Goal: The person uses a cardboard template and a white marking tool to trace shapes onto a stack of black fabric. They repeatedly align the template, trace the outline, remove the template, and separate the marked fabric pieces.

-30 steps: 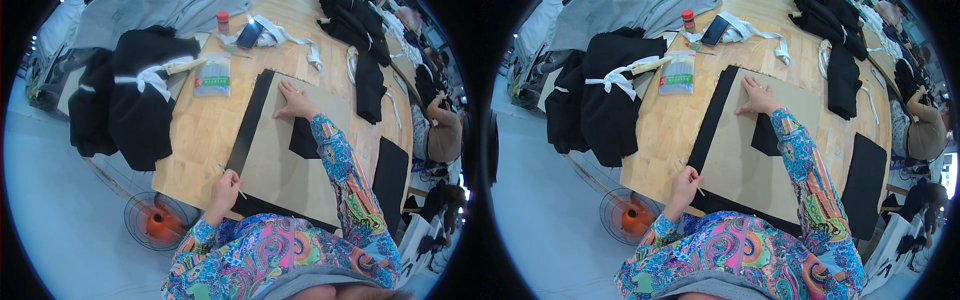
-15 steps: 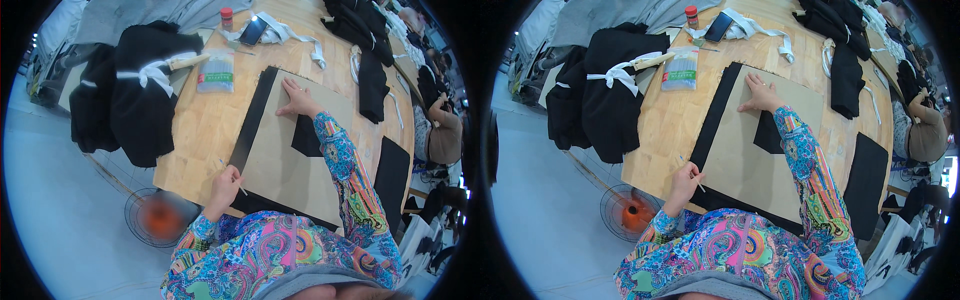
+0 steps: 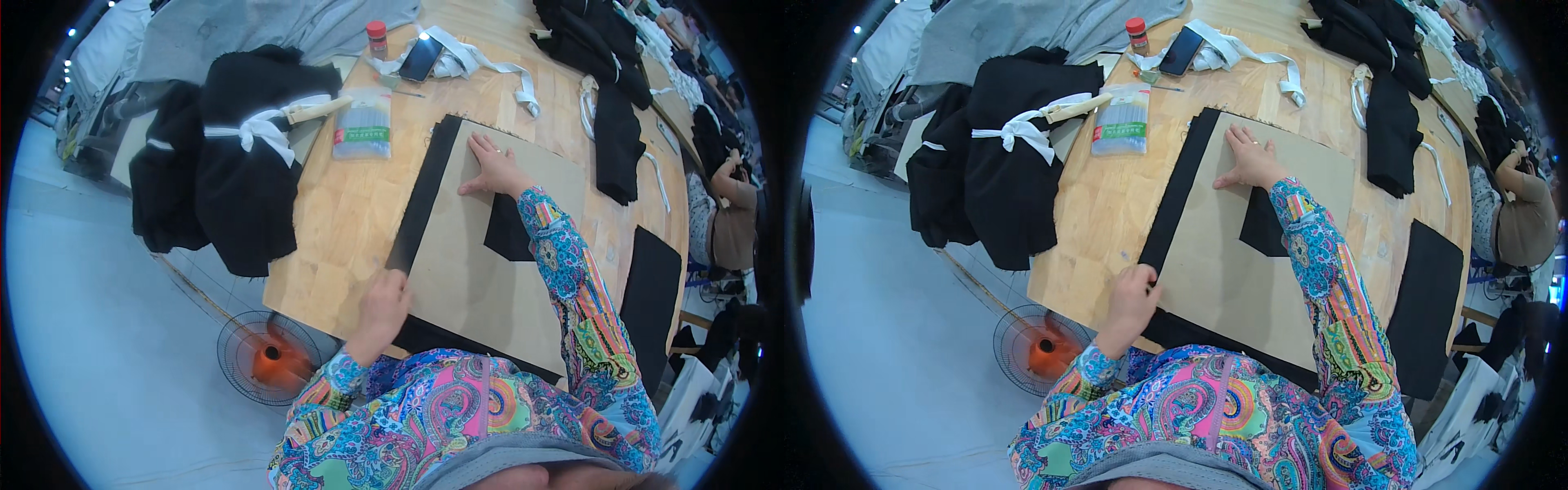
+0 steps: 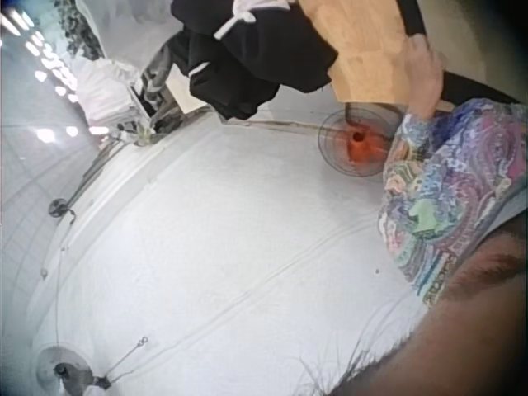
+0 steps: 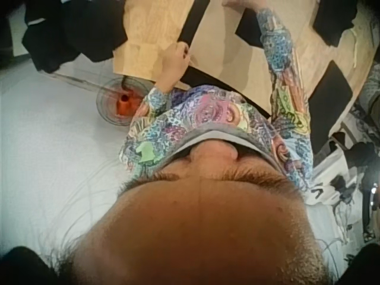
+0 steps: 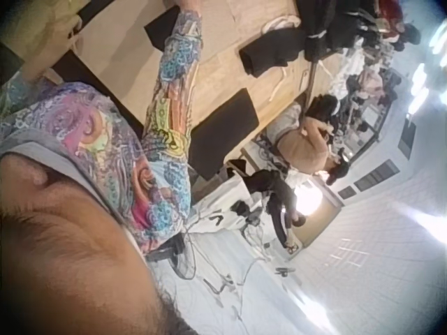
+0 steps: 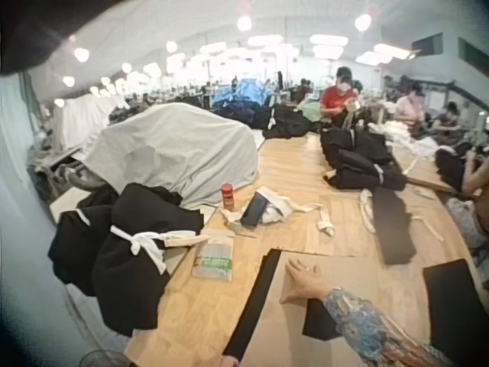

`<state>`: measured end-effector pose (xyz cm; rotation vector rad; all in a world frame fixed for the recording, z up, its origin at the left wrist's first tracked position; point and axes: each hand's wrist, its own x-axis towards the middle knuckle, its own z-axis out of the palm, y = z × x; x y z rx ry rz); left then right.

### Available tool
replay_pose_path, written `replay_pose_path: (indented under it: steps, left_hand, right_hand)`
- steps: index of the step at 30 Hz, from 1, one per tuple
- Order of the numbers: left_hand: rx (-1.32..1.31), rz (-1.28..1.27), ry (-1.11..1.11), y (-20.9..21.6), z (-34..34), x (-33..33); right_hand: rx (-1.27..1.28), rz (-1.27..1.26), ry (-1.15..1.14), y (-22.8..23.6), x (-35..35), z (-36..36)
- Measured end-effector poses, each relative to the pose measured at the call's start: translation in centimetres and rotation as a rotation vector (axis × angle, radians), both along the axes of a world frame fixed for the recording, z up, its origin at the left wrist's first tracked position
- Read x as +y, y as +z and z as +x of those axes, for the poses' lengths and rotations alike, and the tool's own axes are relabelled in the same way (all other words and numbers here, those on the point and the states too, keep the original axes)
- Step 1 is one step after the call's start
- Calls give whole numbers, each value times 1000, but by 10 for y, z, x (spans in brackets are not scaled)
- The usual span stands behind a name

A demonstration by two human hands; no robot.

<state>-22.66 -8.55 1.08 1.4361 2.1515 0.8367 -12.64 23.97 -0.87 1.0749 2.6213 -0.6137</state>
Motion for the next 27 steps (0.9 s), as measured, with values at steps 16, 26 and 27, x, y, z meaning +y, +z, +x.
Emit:
replay_pose_path:
  steps: [16,26,27]
  left_hand:
    - [368,22,-425,-25,31,129]
    - [278,-181,-338,-50,20,150]
    - [289,-207,-337,-55,13,152]
  right_hand:
    - [268,-2,-11,-22,15,18]
    - [125,212,9,-22,-40,177]
    - [135,236,11,-31,-48,177]
